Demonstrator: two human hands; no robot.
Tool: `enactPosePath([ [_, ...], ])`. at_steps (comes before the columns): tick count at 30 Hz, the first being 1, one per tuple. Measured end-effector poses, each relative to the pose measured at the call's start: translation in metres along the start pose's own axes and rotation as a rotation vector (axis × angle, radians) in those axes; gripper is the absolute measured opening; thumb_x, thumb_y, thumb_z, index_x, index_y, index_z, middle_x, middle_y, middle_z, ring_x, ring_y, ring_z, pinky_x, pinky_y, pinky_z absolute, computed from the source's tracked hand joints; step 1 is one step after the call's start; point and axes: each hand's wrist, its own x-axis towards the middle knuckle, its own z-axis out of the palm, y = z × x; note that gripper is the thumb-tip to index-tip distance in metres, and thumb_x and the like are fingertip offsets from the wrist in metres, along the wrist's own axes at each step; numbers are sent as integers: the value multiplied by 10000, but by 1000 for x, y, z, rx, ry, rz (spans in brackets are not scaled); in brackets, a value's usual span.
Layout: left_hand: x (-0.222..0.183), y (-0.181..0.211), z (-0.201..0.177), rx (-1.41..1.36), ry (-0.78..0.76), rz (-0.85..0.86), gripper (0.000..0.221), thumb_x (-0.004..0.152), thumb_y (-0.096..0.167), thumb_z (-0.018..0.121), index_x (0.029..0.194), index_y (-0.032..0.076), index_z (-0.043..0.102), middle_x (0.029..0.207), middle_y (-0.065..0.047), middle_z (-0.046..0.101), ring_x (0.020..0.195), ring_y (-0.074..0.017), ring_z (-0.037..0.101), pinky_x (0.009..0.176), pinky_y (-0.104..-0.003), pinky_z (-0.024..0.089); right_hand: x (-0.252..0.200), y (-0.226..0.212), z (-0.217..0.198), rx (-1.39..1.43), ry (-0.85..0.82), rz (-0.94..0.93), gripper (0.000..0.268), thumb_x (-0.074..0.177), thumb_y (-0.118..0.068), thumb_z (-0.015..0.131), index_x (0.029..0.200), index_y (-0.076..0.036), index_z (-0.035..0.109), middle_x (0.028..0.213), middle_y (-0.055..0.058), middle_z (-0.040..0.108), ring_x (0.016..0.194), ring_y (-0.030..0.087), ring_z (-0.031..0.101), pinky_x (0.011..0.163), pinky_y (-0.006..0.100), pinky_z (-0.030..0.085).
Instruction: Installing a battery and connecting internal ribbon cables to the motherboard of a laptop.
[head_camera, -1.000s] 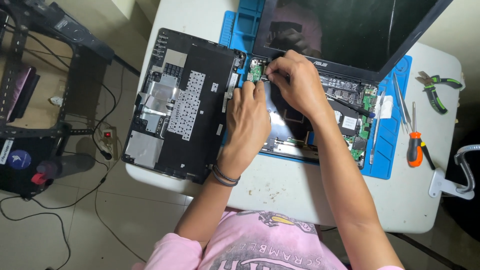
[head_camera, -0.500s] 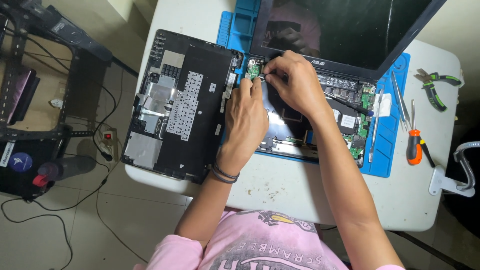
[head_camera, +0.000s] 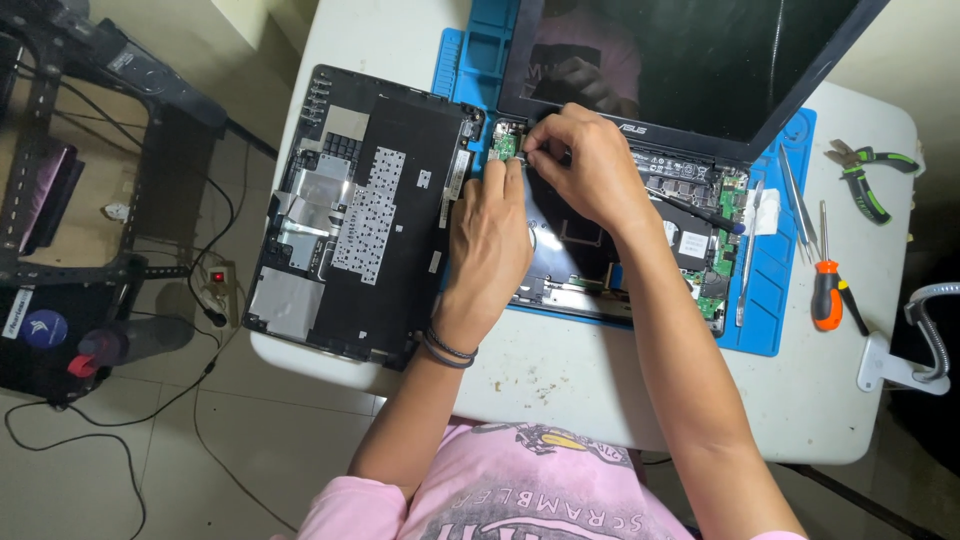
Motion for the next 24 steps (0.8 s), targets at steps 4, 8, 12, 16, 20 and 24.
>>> enactPosePath([
  [4,-4,0,-2,8,14,8,506,863,-26,541,1367,-39,509,1128,-127,525,931,-360,608,672,-460,505,0,-1,-2,22,-40,22,110,868,-6,781,946,-79,761,735,73,568,742,265,601,705,408,496],
  [8,-5,-2,0,21,3,14,502,869,-15,519,1371,-30,509,1132,-119,524,922,-346,599,661,-451,498,-1,-2,0,-14,-59,21,121,866,-5,780,952,-87,756,741,69,576,741,263,610,703,410,500],
  [12,-4,-1,3,79,15,39,504,875,-12,504,1378,-40,508,1152,-132,541,926,-336,607,679,-451,510,0,-1,-1,-78,-53,4,136,855,4,787,957,-83,759,756,57,588,757,270,633,699,411,506],
  [16,-6,1,0,66,-11,25,520,864,-41,511,1383,-60,500,1153,-145,544,943,-346,626,708,-460,525,-1,-3,-1,-169,-52,-38,139,860,-2,788,960,-92,756,761,67,613,753,295,656,691,419,520],
  [20,-1,-1,1,17,-38,2,517,875,-37,492,1392,-47,494,1165,-134,545,941,-339,633,722,-449,521,-4,-1,0,-217,-49,-54,141,873,-7,773,969,-108,753,758,46,608,758,282,661,701,403,515],
  [24,0,-6,5,-42,-40,-4,535,871,-20,560,1400,-47,483,1189,-147,544,944,-374,648,714,-483,527,-4,0,0,-179,-75,-30,127,881,-25,769,966,-116,741,733,50,587,731,272,648,686,408,509],
])
